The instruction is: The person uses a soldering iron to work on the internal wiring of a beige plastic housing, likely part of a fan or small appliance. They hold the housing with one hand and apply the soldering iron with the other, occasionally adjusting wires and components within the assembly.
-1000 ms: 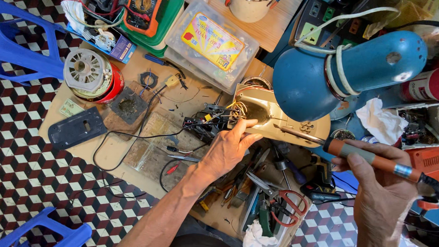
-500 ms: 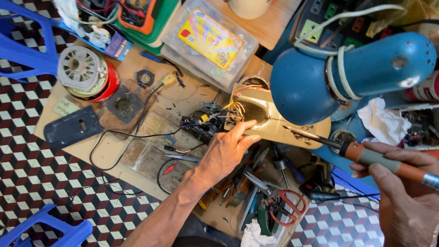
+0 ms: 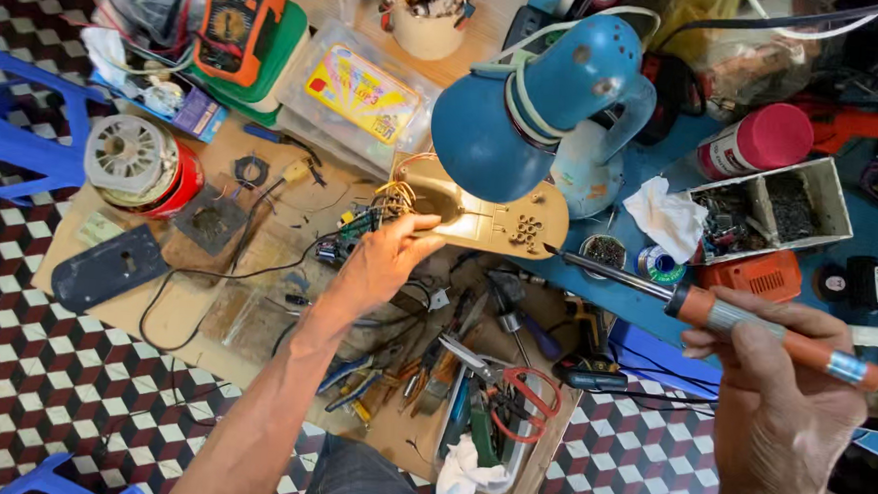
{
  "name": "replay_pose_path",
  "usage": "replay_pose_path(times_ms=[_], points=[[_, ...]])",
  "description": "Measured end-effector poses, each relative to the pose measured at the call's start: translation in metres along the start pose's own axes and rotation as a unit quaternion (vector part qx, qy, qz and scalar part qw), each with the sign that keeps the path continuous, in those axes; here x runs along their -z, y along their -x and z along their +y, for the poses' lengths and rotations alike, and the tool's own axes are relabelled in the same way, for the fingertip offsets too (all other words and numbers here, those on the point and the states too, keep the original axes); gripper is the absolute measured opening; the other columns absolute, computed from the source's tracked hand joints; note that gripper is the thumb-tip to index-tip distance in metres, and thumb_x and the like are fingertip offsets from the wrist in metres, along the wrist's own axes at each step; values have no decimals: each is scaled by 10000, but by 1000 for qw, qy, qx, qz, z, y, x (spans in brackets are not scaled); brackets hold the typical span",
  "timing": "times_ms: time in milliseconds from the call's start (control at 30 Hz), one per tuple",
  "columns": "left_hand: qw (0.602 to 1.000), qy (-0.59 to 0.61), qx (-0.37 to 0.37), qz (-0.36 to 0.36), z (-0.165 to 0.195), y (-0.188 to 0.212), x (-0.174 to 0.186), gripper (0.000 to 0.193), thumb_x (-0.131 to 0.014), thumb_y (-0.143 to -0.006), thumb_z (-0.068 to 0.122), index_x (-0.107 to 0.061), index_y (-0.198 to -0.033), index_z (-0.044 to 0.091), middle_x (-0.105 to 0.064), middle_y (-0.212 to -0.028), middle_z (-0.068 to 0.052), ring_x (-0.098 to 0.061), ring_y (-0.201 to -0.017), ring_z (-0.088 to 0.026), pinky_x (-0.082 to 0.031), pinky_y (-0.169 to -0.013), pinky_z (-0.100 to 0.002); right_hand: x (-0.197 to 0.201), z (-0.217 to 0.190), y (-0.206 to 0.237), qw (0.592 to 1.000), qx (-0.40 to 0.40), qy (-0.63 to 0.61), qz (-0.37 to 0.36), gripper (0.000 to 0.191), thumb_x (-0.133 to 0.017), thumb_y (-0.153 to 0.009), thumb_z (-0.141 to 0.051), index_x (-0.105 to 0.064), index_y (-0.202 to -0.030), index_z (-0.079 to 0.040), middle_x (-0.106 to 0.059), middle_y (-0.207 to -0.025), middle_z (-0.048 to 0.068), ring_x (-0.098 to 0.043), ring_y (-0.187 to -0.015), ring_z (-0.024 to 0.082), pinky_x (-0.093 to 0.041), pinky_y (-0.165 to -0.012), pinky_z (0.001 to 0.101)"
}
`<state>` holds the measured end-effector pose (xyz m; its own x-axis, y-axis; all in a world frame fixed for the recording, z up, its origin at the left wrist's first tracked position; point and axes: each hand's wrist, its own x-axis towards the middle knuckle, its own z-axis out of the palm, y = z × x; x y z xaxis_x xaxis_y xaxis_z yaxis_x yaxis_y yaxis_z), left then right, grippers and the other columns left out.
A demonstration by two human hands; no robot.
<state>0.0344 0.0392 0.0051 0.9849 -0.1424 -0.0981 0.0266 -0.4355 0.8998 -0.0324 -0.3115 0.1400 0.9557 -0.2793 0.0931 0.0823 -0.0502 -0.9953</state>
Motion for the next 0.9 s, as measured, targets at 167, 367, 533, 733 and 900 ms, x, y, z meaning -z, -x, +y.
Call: replay_pose_path(times_ms=[167,367,533,733,900], points=[[992,100,68,-33,-14,-8,-2,421,-670,-1009,293,-647,-1358,58,-742,-1020,-85,-689,-933,-139,-568,-828,-305,-4,19,10,989,1,-142,-28,225,-660,-1082,4,-521,-1244,73,-679,-1178,276,-733,-964,292,-657,-882,388],[988,136,67,42,-3,-8,-15,586,-642,-961,300,-474,-1488,105,-756,-964,-129,-698,-818,-120,-609,-713,-283,-11,26,13,981,2,-188,-53,252,-653,-1040,-10,-502,-1233,48,-672,-1239,246,-726,-982,268,-655,-897,352],[952,199,76,221,-8,33,-28,535,-584,-985,367,-512,-1422,68,-763,-944,-124,-692,-717,-135,-588,-616,-285,-23,15,32,983,-14,-177,-43,257,-652,-1037,-15,-504,-1233,63,-669,-1229,263,-734,-985,278,-645,-872,346],[934,111,217,260,-89,101,-29,417,-579,-1038,341,-752,-1063,-37,-790,-861,-173,-750,-759,-229,-569,-674,-336,-50,13,56,987,-18,-157,1,254,-644,-1061,-22,-507,-1255,68,-664,-1255,271,-728,-1006,292,-644,-907,361],[977,-11,140,163,-146,116,-25,355,-655,-895,188,-671,-1198,3,-756,-1015,-201,-750,-948,-364,-576,-811,-415,-80,25,90,983,21,-166,76,248,-644,-1088,23,-495,-1271,100,-643,-1245,275,-723,-1036,313,-645,-966,385]])
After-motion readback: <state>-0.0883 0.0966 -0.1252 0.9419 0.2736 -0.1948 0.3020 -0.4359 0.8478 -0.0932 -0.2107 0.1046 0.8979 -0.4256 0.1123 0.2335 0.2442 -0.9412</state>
